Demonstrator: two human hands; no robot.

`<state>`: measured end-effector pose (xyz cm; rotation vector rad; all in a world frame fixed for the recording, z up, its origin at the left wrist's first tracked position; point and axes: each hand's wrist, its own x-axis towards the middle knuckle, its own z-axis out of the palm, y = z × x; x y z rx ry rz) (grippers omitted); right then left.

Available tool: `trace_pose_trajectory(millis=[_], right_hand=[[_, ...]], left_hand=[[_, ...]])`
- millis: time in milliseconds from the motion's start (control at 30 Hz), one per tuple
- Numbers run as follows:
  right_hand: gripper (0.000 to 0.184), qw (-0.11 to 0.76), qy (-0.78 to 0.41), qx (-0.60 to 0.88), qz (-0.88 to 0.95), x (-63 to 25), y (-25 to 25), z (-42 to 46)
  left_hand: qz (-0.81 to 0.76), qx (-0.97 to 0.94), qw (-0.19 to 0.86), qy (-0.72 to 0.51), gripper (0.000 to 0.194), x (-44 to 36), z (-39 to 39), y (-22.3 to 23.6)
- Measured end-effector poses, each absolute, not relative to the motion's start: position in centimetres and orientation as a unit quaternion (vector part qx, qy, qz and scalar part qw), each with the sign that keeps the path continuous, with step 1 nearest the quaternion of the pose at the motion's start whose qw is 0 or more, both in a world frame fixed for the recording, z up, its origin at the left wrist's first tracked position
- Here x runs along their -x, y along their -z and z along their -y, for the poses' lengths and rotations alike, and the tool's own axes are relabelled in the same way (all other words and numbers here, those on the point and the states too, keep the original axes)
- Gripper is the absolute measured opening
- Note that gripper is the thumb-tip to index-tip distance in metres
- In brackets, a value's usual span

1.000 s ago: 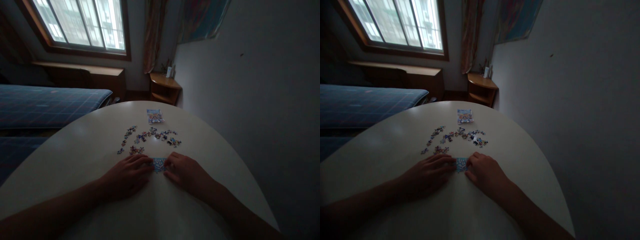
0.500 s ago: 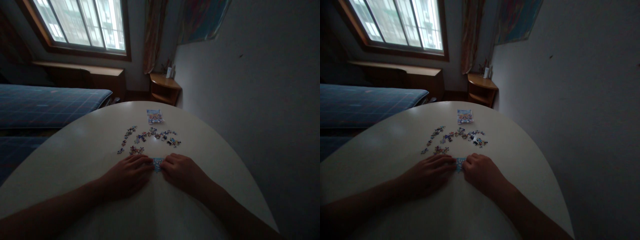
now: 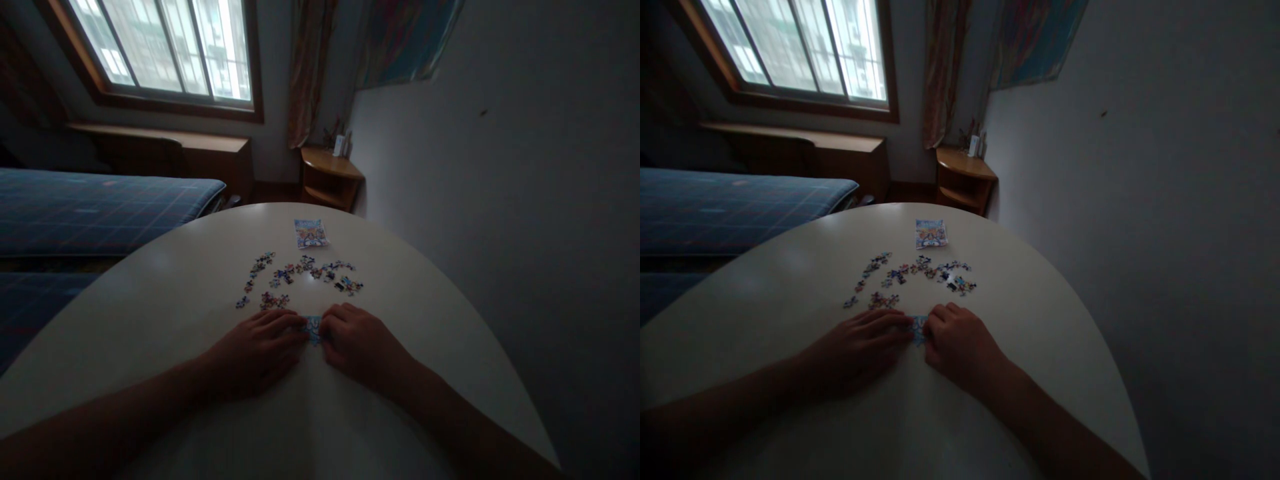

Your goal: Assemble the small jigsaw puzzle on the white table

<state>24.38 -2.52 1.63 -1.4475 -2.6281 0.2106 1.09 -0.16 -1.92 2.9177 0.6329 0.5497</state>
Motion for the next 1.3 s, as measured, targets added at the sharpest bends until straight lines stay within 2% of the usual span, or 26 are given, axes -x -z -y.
trace_pose_trajectory(millis=[333, 533, 667, 800, 1300], right_hand=[[0.012, 0.063, -0.086, 0.482, 0.87, -24.6, -1.7, 2.7], [0.021, 0.139, -0.173, 0.473, 0.853, -25.1, -2.2, 2.9], [0.013, 0.186, -0.252, 0.508, 0.802, -25.6, -3.1, 2.7], [0.002, 0.195, -0.308, 0.554, 0.748, -25.7, -3.3, 2.5], [0.008, 0.166, -0.283, 0.632, 0.702, -24.8, -2.5, 2.4]], left_hand=[[-0.214, -0.958, 0.052, -0.182, 0.031, -1.2, 0.2, 1.8], [-0.209, -0.959, 0.058, -0.183, 0.033, -1.2, 0.1, 1.8], [-0.208, -0.959, 0.055, -0.185, 0.031, -1.1, 0.2, 1.9], [-0.212, -0.96, 0.051, -0.178, 0.032, -1.1, 0.2, 1.9], [-0.218, -0.959, 0.053, -0.171, 0.033, -1.0, 0.2, 2.1]])
